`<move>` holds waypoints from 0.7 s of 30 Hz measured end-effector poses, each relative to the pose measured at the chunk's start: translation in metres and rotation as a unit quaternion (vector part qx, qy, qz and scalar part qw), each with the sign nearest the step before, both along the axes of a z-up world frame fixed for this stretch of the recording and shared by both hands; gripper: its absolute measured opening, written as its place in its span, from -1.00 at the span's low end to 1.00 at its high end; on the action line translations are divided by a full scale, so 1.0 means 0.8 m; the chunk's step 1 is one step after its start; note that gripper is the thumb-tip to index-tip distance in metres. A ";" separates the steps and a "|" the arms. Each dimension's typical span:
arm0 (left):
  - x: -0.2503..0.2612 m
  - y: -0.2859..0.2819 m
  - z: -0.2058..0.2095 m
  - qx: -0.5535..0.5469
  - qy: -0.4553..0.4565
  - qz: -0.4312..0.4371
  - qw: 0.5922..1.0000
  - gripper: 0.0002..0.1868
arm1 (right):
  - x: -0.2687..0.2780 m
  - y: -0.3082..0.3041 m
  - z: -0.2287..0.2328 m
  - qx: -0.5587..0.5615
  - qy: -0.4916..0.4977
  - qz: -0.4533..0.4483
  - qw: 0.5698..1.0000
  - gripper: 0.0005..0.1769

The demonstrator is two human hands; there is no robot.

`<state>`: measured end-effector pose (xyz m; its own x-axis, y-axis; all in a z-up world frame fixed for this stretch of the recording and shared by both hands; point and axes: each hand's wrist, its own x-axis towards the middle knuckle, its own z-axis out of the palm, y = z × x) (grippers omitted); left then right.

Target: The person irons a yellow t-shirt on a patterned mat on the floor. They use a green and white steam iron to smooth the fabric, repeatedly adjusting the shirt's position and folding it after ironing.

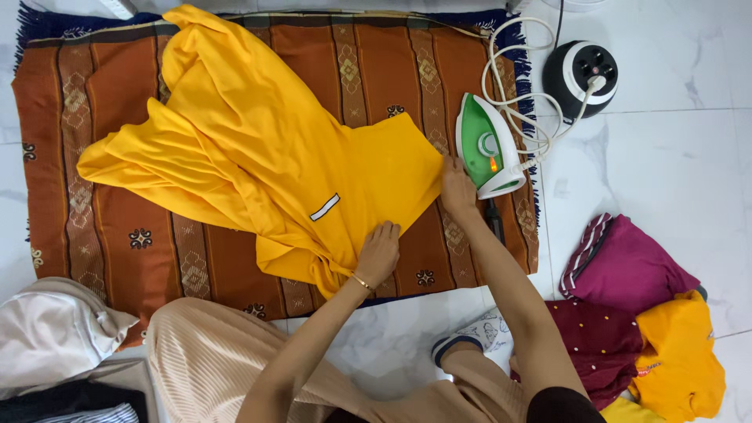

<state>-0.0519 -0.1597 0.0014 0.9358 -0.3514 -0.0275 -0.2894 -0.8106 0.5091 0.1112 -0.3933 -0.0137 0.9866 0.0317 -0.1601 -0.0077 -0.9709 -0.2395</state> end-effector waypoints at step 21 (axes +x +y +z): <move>0.000 -0.004 0.007 -0.006 -0.068 -0.023 0.997 -0.24 | 0.040 -0.028 0.020 -0.123 0.114 0.080 0.983 -0.13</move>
